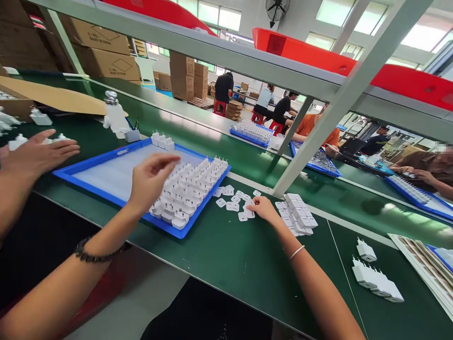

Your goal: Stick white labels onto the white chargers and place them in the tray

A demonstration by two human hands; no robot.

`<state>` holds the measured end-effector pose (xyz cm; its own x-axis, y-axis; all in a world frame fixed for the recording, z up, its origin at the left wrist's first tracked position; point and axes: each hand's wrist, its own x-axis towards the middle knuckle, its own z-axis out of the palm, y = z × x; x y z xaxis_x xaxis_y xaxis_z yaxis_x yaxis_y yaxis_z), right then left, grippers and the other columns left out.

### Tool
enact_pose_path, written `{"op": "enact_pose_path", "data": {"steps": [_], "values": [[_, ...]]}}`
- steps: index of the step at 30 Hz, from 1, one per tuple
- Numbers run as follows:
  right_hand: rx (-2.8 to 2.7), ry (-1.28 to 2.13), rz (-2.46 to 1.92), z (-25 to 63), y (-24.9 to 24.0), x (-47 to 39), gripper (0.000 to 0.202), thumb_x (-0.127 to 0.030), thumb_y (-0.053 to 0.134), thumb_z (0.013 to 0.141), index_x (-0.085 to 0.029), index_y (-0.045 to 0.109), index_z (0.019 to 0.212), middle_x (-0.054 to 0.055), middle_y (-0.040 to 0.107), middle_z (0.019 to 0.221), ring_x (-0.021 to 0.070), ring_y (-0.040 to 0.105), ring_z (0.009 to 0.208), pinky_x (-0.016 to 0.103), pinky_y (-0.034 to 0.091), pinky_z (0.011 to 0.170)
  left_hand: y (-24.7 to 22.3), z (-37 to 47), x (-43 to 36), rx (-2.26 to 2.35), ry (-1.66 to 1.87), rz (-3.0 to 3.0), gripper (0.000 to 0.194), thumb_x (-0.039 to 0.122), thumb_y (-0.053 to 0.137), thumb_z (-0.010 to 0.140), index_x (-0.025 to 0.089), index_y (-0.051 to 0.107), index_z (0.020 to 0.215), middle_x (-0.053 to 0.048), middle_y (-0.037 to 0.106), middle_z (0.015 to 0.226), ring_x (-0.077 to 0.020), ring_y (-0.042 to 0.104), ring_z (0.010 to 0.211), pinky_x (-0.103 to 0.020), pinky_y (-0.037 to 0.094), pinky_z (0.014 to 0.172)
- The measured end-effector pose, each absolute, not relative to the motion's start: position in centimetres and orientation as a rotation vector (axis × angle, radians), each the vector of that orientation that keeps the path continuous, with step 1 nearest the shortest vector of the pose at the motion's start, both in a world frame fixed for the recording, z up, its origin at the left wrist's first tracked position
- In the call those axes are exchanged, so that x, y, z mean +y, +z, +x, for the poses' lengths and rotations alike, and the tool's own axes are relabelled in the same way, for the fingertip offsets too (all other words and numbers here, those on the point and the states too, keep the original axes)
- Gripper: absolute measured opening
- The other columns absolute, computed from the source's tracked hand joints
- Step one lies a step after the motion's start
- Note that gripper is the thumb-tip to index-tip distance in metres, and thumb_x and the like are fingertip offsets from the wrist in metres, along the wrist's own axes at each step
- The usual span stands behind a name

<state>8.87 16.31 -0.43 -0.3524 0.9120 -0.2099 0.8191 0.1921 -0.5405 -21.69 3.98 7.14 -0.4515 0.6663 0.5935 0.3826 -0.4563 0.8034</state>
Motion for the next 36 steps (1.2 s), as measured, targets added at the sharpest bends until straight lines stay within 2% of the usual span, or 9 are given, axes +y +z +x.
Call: {"op": "enact_pose_path", "data": {"steps": [3, 8, 12, 16, 20, 22, 24, 31, 36], "values": [[-2.270, 0.935, -1.588, 10.1, -0.5, 15.8, 0.029, -0.033, 0.061, 0.095, -0.015, 0.061, 0.117, 0.007, 0.064, 0.115, 0.0225, 0.066, 0.096, 0.040, 0.057, 0.080, 6.2, -16.1, 1.2, 1.354, 1.729, 1.731, 0.014, 0.021, 0.061, 0.084, 0.017, 0.073, 0.088, -0.005, 0.072, 0.090, -0.0174, 0.067, 0.087, -0.028, 0.053, 0.079], [-2.239, 1.038, -1.484, 11.5, -0.7, 14.0, 0.021, -0.032, 0.060, 0.095, -0.013, 0.063, 0.105, 0.002, 0.067, 0.089, 0.0137, 0.064, 0.070, 0.029, 0.055, 0.064, 2.7, -10.0, 3.0, 1.577, 0.966, 1.948, 0.029, 0.013, 0.050, 0.084, 0.021, 0.072, 0.101, -0.003, 0.074, 0.098, -0.0166, 0.068, 0.084, -0.025, 0.053, 0.071], [-2.129, 0.889, -1.536, 13.7, 0.0, 12.3, 0.029, -0.030, 0.066, 0.088, -0.018, 0.062, 0.114, -0.004, 0.064, 0.069, 0.0133, 0.061, 0.063, 0.025, 0.049, 0.062, 1.1, -8.2, 6.7, 1.628, 0.791, 2.097, 0.035, 0.013, 0.047, 0.081, 0.014, 0.069, 0.108, -0.011, 0.074, 0.100, -0.0249, 0.068, 0.085, -0.037, 0.052, 0.080], [-1.976, 0.601, -1.722, 20.7, 1.8, 10.1, 0.035, -0.037, 0.071, 0.080, -0.025, 0.066, 0.112, -0.001, 0.070, 0.087, 0.0170, 0.065, 0.078, 0.027, 0.050, 0.074, 0.1, -8.1, 8.7, 1.613, 0.734, 2.309, 0.036, 0.020, 0.041, 0.084, 0.007, 0.071, 0.101, -0.022, 0.072, 0.099, -0.0398, 0.064, 0.095, -0.056, 0.046, 0.086], [-1.573, 0.155, -2.079, 29.8, 2.7, 6.4, 0.053, -0.044, 0.059, 0.085, -0.015, 0.054, 0.130, 0.018, 0.057, 0.128, 0.0344, 0.050, 0.120, 0.046, 0.039, 0.098, -1.1, -8.6, 9.1, 1.804, 0.720, 2.646, 0.039, 0.022, 0.037, 0.087, 0.009, 0.071, 0.100, -0.022, 0.070, 0.106, -0.0412, 0.062, 0.100, -0.054, 0.047, 0.083], [-1.397, 0.034, -2.235, 32.8, 2.1, 5.1, 0.061, -0.044, 0.061, 0.083, -0.007, 0.051, 0.131, 0.028, 0.048, 0.135, 0.0432, 0.039, 0.128, 0.054, 0.034, 0.101, -1.5, -8.5, 9.1, 1.859, 0.786, 2.757, 0.040, 0.023, 0.038, 0.089, 0.007, 0.069, 0.108, -0.022, 0.069, 0.110, -0.0404, 0.062, 0.103, -0.052, 0.048, 0.082], [-1.306, 0.005, -2.344, 34.4, 1.0, 4.6, 0.062, -0.044, 0.063, 0.080, -0.004, 0.054, 0.127, 0.031, 0.049, 0.132, 0.0464, 0.040, 0.127, 0.055, 0.034, 0.099, -1.6, -8.2, 9.1, 1.817, 0.872, 2.836, 0.038, 0.022, 0.038, 0.090, 0.008, 0.069, 0.107, -0.021, 0.069, 0.109, -0.0389, 0.063, 0.104, -0.050, 0.048, 0.081], [-1.271, 0.113, -2.422, 32.9, 0.5, 4.0, 0.067, -0.048, 0.062, 0.079, -0.006, 0.047, 0.130, 0.026, 0.062, 0.116, 0.0420, 0.058, 0.110, 0.049, 0.045, 0.087, 0.2, -7.1, 7.4, 1.446, 1.200, 2.974, 0.028, 0.020, 0.044, 0.093, 0.013, 0.068, 0.104, -0.013, 0.071, 0.101, -0.0299, 0.066, 0.096, -0.043, 0.049, 0.082], [-1.629, 0.400, -2.080, 25.7, 3.3, 0.9, 0.069, -0.048, 0.067, 0.076, -0.021, 0.037, 0.132, 0.005, 0.066, 0.105, 0.0226, 0.066, 0.089, 0.031, 0.050, 0.079, 1.6, -3.7, 2.4, 1.009, 1.215, 3.092, 0.032, 0.020, 0.051, 0.092, 0.014, 0.061, 0.122, -0.010, 0.071, 0.117, -0.0277, 0.060, 0.115, -0.042, 0.045, 0.099]]}}
